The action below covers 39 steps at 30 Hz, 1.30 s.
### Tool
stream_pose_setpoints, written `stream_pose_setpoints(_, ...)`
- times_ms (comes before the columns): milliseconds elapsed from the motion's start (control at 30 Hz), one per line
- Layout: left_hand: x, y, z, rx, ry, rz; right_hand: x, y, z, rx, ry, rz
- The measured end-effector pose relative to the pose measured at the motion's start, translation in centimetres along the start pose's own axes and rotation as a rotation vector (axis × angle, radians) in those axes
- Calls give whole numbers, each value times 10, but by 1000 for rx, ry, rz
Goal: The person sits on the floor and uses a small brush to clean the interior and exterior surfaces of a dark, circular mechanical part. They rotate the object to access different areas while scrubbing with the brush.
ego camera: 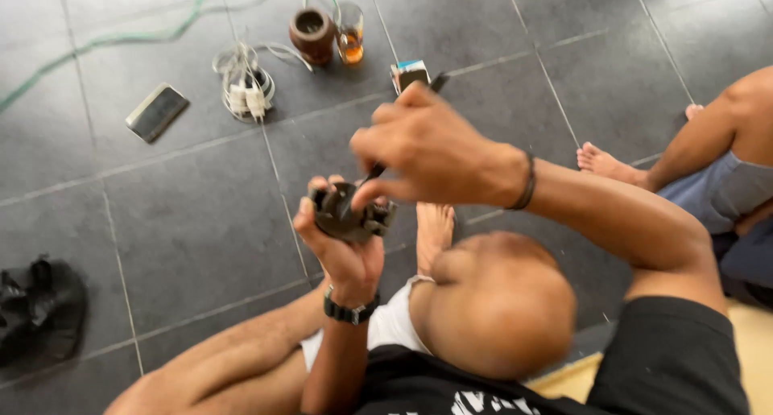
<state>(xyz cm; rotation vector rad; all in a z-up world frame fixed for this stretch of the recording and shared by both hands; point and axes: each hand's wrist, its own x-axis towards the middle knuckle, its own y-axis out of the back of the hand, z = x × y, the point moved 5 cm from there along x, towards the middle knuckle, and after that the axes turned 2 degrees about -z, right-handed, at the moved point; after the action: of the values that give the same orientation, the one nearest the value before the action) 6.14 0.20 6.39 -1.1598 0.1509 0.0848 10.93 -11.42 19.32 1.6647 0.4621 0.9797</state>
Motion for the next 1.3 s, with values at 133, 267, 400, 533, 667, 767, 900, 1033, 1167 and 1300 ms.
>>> stream_pose_setpoints(133,0,26,-26,-36,-52,31,-25,-9,-20,-141,22,26)
stream_pose_setpoints(267,-15,23,-50,-29,72,-38,-51,-12,-17,-96,-66,-138)
stream_pose_setpoints(400,-6,58,-74,-7,119,-50,-66,-17,-20,-159,-129,-196)
stream_pose_setpoints(533,-16,19,-52,9,107,-81,-63,-3,-10,-98,-154,-204)
stream_pose_setpoints(667,-24,18,-57,-50,77,-88,-72,1,-18,-63,-206,-210)
stream_pose_setpoints(767,-29,18,-61,-16,93,-93,-78,3,-2,-37,-232,-179)
stream_pose_setpoints(900,-38,25,-65,-34,115,-103,-87,-20,-32,-49,-155,-156)
stream_pose_setpoints(1033,-32,36,-73,53,99,-77,-87,-5,-8,-66,-192,-93)
stream_pose_setpoints(1167,-36,23,-78,30,65,-98,-100,-8,-25,-80,-184,-82)
stream_pose_setpoints(1300,-37,9,-81,11,53,-72,-102,-3,6,-117,-218,-38)
